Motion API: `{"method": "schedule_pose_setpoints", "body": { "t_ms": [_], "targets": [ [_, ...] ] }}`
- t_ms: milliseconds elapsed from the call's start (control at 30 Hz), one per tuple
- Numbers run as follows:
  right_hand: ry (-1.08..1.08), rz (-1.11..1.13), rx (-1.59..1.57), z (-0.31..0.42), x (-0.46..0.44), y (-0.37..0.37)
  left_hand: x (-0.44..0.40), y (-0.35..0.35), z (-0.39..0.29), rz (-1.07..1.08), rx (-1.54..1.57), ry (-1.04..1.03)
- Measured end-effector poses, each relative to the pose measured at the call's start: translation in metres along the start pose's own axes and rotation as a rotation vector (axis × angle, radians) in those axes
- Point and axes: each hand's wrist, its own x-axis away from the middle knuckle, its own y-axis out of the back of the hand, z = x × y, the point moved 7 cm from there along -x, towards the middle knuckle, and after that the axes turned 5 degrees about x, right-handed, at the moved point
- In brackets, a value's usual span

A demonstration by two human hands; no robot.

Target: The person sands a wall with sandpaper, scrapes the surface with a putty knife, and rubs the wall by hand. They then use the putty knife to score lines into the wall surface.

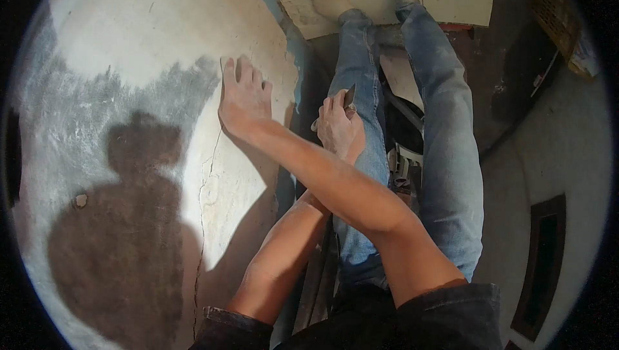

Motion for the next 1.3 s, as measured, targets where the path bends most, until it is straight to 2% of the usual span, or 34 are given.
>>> {"method": "schedule_pose_setpoints", "body": {
  "t_ms": [33, 233, 333, 433, 567, 667, 767, 867, 1000, 1133, 1233, 1300],
  "targets": [
    [-0.011, 0.002, 0.035, -0.001, -0.005, 0.003, 0.0, -0.002, 0.001, 0.011, -0.004, -0.013],
    [-0.018, 0.357, -0.156, 0.022, 0.021, 0.017, 0.001, -0.001, -0.002, 0.009, 0.022, 0.025],
    [-0.059, 0.341, -0.265, 0.02, 0.006, 0.014, 0.0, -0.004, 0.003, 0.003, 0.02, -0.034],
    [-0.097, 0.319, -0.325, 0.021, -0.006, 0.009, -0.002, -0.005, 0.006, 0.05, 0.036, -0.007],
    [0.062, 0.359, -0.363, 0.046, 0.032, 0.03, 0.001, -0.002, -0.001, 0.008, 0.022, 0.046],
    [0.028, 0.303, -0.344, 0.041, 0.012, 0.026, 0.001, -0.004, 0.004, 0.019, 0.016, 0.032],
    [-0.001, 0.331, -0.307, 0.046, 0.008, 0.027, -0.002, -0.004, 0.002, 0.029, 0.015, 0.034],
    [0.075, 0.405, -0.28, 0.053, 0.031, 0.033, -0.002, -0.005, 0.001, 0.01, 0.03, 0.027],
    [-0.057, 0.366, -0.31, 0.034, -0.004, 0.028, 0.002, 0.003, -0.006, 0.04, -0.012, 0.051],
    [0.04, 0.444, -0.245, 0.056, 0.024, 0.038, 0.0, -0.003, -0.001, 0.027, 0.004, 0.058],
    [-0.027, 0.425, -0.236, 0.043, 0.009, 0.034, -0.001, -0.003, -0.001, 0.037, -0.044, 0.009],
    [-0.046, 0.417, -0.233, 0.045, 0.0, 0.038, 0.001, 0.002, -0.008, 0.049, -0.037, 0.08]
  ]
}}
